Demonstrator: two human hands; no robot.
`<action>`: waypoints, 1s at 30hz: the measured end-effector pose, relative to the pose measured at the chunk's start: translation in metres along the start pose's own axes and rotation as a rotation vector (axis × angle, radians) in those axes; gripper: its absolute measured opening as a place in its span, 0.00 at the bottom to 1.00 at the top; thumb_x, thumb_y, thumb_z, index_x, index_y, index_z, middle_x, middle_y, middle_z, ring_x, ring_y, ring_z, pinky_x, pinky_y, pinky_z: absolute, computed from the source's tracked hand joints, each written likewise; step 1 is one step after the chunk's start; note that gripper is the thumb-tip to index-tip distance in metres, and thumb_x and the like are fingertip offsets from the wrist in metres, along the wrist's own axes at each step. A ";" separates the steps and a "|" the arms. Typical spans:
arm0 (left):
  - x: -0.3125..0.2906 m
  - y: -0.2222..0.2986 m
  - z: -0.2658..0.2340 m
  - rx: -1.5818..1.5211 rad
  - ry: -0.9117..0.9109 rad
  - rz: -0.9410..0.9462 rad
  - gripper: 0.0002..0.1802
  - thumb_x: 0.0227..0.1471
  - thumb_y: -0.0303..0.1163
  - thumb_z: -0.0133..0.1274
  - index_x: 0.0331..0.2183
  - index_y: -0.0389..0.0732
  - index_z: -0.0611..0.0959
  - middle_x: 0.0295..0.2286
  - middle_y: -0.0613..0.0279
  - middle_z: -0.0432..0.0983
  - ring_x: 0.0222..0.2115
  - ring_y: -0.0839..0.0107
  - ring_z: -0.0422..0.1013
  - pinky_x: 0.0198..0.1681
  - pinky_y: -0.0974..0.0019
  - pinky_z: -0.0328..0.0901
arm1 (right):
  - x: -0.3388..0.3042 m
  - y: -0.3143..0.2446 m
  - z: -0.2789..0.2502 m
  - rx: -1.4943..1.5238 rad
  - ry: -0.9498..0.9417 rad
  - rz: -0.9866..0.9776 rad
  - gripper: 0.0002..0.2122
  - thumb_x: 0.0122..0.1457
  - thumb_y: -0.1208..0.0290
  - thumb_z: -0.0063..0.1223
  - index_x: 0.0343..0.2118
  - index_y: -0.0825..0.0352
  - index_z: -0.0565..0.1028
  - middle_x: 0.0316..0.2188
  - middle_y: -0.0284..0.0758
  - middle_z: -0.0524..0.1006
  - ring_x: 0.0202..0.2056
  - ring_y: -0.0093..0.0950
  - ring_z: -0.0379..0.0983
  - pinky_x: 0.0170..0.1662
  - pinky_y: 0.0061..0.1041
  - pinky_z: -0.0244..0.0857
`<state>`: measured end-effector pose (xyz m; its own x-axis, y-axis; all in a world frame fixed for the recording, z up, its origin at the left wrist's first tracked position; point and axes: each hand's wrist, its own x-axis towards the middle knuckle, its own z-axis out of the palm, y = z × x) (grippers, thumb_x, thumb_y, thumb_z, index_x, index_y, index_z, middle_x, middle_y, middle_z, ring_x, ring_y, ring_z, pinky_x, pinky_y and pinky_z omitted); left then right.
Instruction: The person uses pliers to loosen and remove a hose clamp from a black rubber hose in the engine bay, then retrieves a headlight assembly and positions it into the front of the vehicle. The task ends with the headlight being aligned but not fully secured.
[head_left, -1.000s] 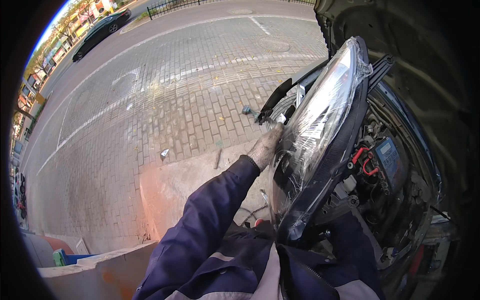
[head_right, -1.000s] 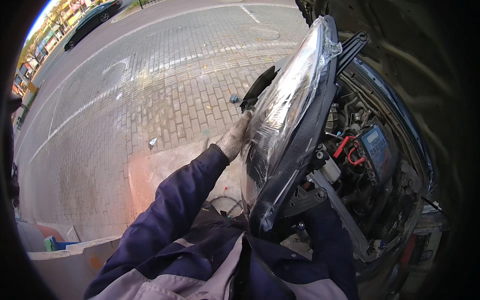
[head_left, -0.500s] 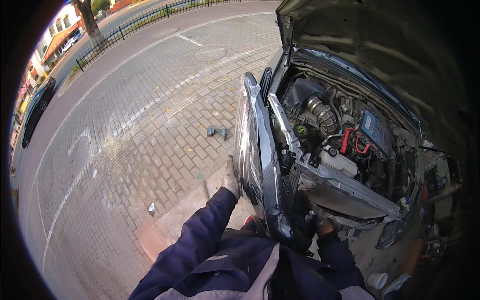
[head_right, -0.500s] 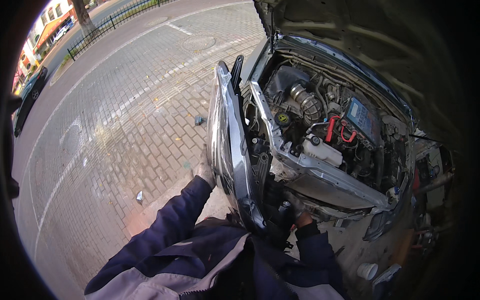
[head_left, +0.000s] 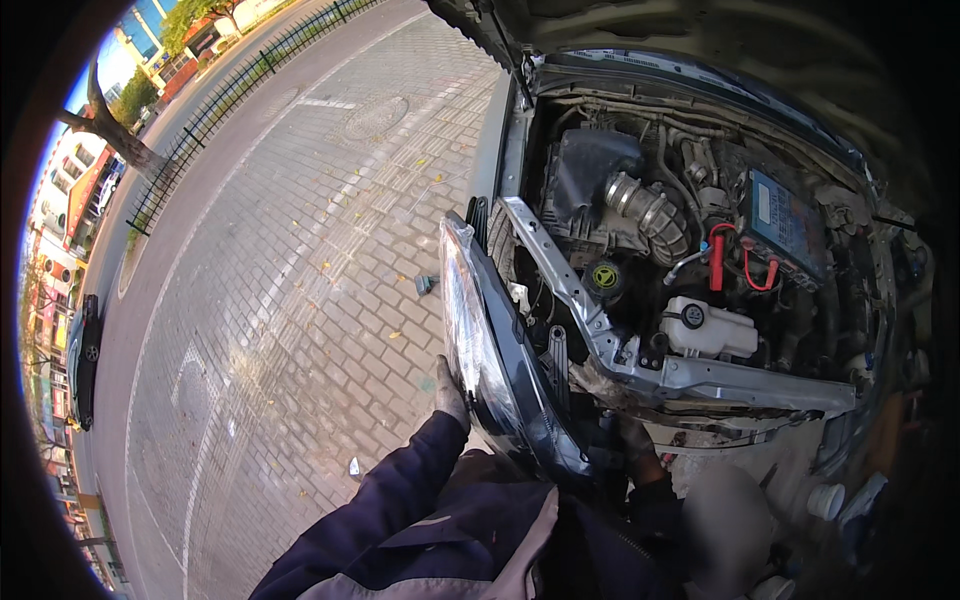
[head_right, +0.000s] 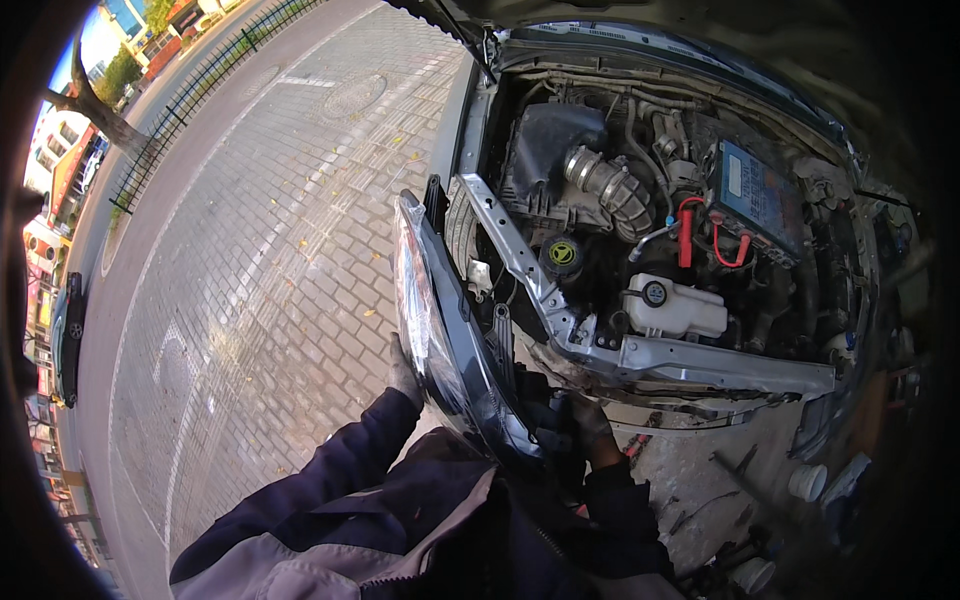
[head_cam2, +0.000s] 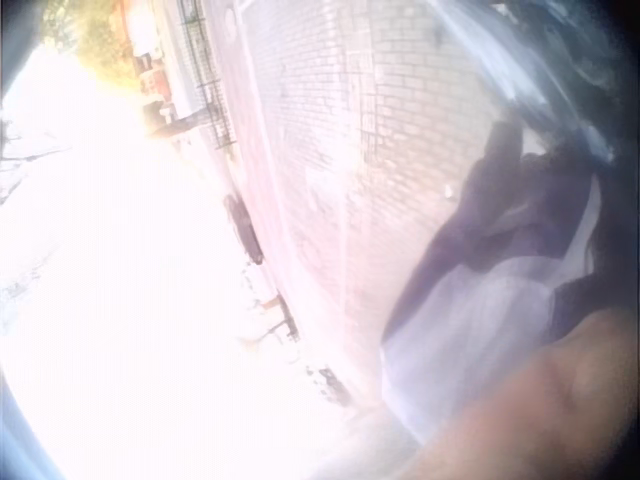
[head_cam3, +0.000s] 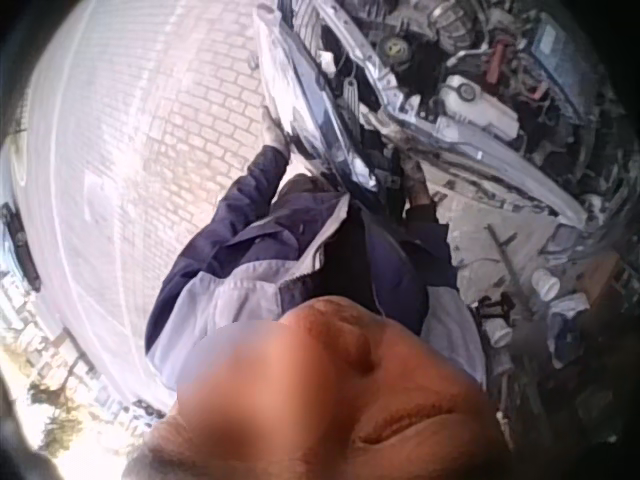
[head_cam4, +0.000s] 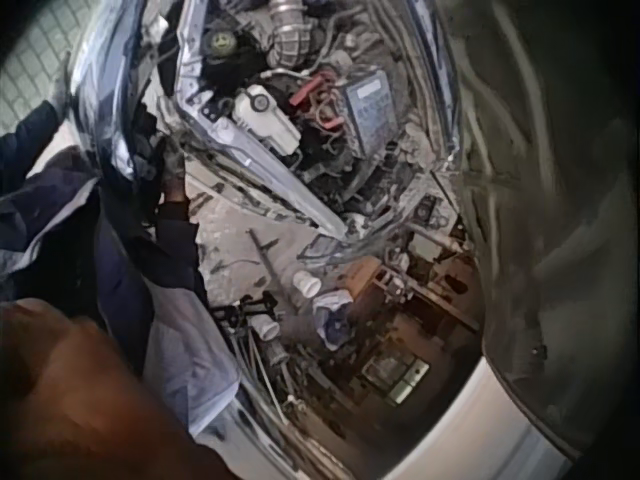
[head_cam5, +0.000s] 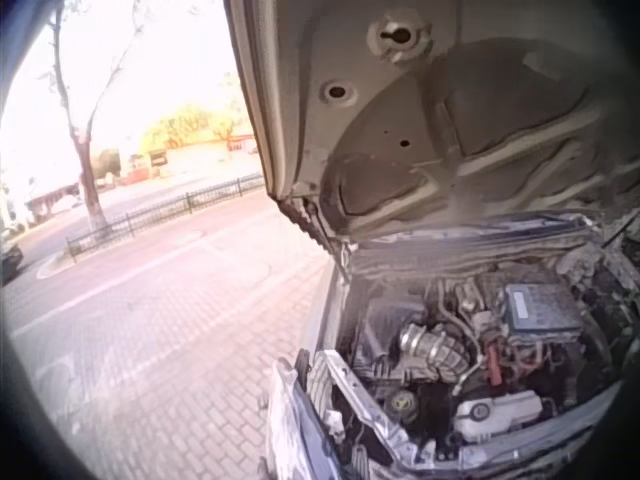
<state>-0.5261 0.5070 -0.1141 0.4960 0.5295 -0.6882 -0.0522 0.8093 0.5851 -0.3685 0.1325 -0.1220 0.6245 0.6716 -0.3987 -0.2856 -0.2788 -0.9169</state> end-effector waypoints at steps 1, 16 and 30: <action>0.008 -0.004 -0.003 0.008 -0.017 -0.006 0.50 0.70 0.72 0.40 0.70 0.37 0.72 0.65 0.57 0.75 0.62 0.59 0.72 0.69 0.60 0.63 | -0.008 -0.006 0.002 -0.006 -0.001 0.011 0.15 0.73 0.65 0.51 0.55 0.66 0.79 0.47 0.34 0.82 0.46 0.25 0.80 0.50 0.28 0.78; 0.064 -0.019 -0.020 0.104 -0.071 -0.042 0.51 0.71 0.72 0.36 0.72 0.37 0.67 0.67 0.55 0.71 0.66 0.60 0.69 0.72 0.59 0.59 | -0.015 0.004 0.020 0.800 -0.014 0.323 0.15 0.73 0.60 0.58 0.54 0.65 0.81 0.44 0.31 0.84 0.39 0.24 0.83 0.40 0.26 0.82; 0.068 -0.003 0.008 0.005 -0.008 0.017 0.48 0.73 0.65 0.43 0.69 0.27 0.70 0.65 0.47 0.73 0.62 0.59 0.71 0.69 0.61 0.60 | 0.036 0.006 0.009 0.744 0.097 0.467 0.20 0.75 0.47 0.50 0.50 0.61 0.80 0.37 0.31 0.84 0.28 0.28 0.81 0.28 0.28 0.78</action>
<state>-0.4854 0.5382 -0.1593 0.5020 0.5412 -0.6746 -0.0568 0.7990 0.5987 -0.3545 0.1609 -0.1415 0.3751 0.5305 -0.7602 -0.9049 0.0317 -0.4244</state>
